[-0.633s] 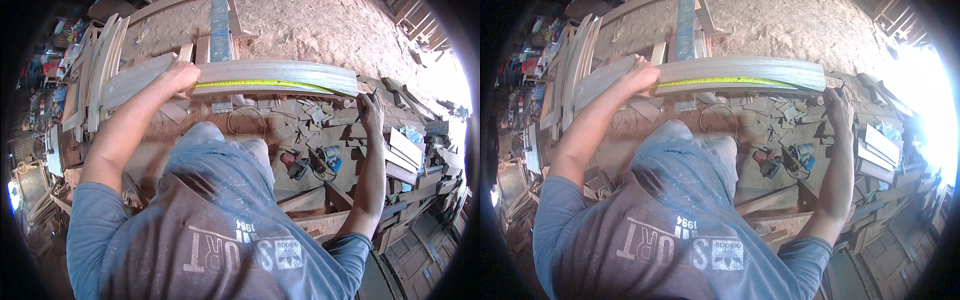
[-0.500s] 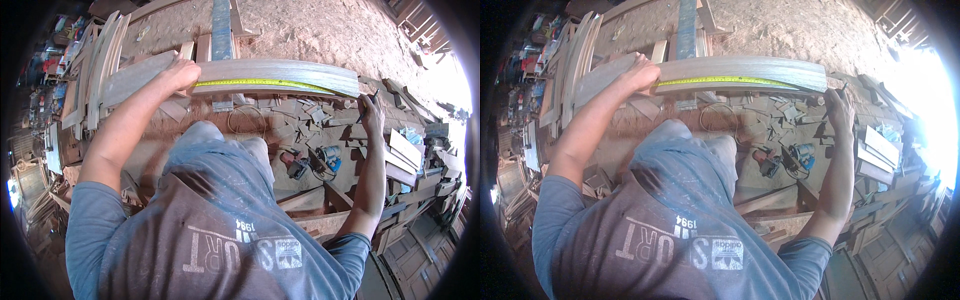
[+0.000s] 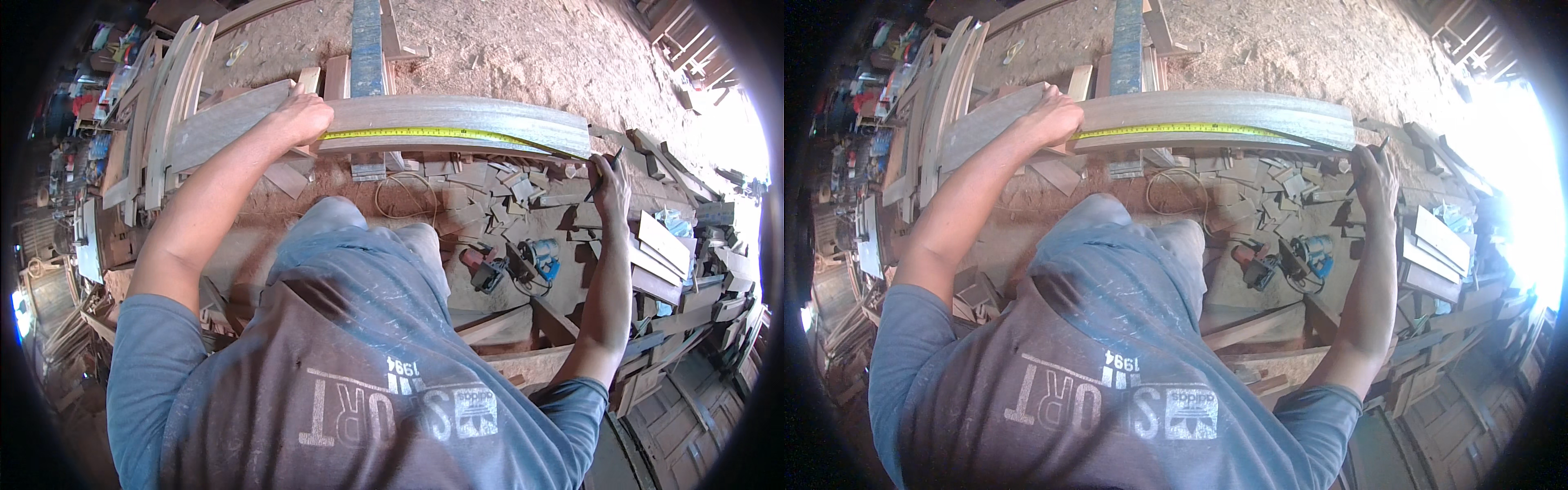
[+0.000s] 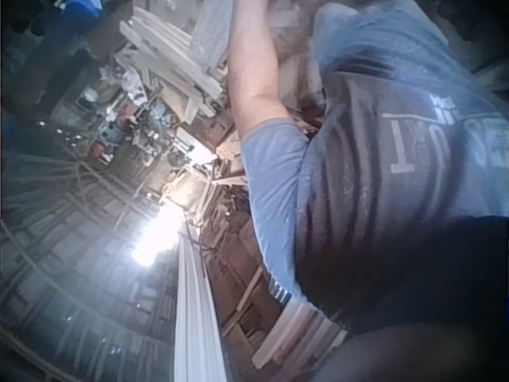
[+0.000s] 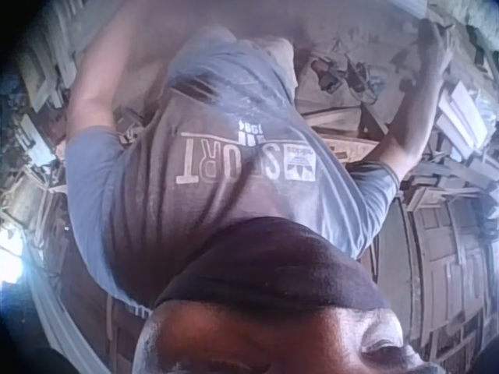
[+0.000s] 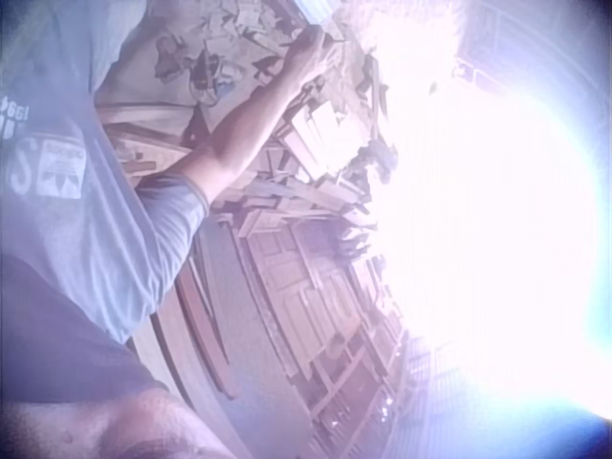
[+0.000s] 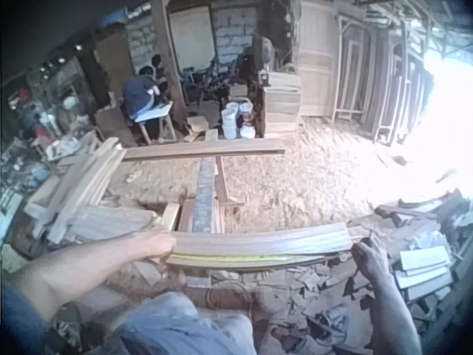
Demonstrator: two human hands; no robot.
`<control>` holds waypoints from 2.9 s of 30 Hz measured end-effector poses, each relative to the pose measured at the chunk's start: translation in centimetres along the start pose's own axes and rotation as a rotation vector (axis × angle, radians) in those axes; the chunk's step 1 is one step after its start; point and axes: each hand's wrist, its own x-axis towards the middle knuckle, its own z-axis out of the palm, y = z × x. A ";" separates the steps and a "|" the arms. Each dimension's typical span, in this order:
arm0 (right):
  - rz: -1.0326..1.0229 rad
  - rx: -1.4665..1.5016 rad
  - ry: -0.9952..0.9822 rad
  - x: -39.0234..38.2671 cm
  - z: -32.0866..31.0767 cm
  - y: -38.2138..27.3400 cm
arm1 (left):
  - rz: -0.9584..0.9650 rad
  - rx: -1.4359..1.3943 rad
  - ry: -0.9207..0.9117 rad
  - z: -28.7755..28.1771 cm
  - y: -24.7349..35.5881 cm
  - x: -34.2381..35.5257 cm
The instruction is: The person measures a wooden plank with a tape measure, marks it with a pencil and square, and cuts it using a circular saw. The person repeats this process for additional planks, stacking the cut pieces on the workbench.
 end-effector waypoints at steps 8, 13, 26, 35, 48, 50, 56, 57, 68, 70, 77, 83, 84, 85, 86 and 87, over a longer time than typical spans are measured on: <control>0.100 -0.003 -0.087 0.1 -0.1 -0.5 | 0.034 0.026 0.099 2.8 -1.1 1.1; 0.096 -0.004 -0.082 -0.1 0.1 -0.1 | 0.054 0.048 0.135 3.2 -1.3 1.2; 0.018 -0.046 -0.013 0.5 0.3 -0.4 | 0.086 -0.638 0.511 4.9 6.8 4.3; -0.026 -0.017 -0.017 0.7 0.6 0.6 | -0.033 -0.787 0.868 5.9 12.7 6.3; 0.033 0.003 -0.117 1.8 0.1 0.1 | -0.045 -0.715 0.901 2.5 17.7 9.2; -0.017 0.005 -0.088 2.0 0.0 0.2 | -0.080 -0.727 0.855 1.8 18.5 9.5; 0.022 0.042 -0.153 2.0 -0.1 0.6 | -0.107 -0.737 0.855 1.8 19.4 9.7; 0.021 0.041 -0.156 2.1 -0.1 0.6 | -0.105 -0.739 0.865 1.9 19.4 9.8; -0.017 0.117 -0.122 2.0 0.1 0.8 | -0.110 -0.707 0.906 3.0 19.8 11.3; -0.068 0.095 -0.103 2.2 0.2 0.9 | -0.110 -0.731 0.918 3.1 19.6 10.9; -0.101 0.118 -0.097 2.7 0.9 1.3 | -0.125 -0.751 0.955 3.1 19.3 10.2; 0.010 0.104 -0.175 2.3 1.3 2.6 | -0.083 -0.770 0.970 3.3 19.4 10.8; 0.014 0.075 -0.189 2.6 0.8 1.9 | -0.087 -0.769 0.983 3.3 19.3 10.5; -0.014 0.055 -0.176 2.5 0.7 2.2 | -0.076 -0.778 0.962 2.7 19.3 10.3; -0.047 0.040 -0.164 2.4 0.7 2.4 | -0.070 -0.781 0.956 2.5 19.3 10.2; -0.056 0.029 -0.165 2.6 0.6 2.2 | -0.076 -0.778 0.949 2.5 19.2 10.1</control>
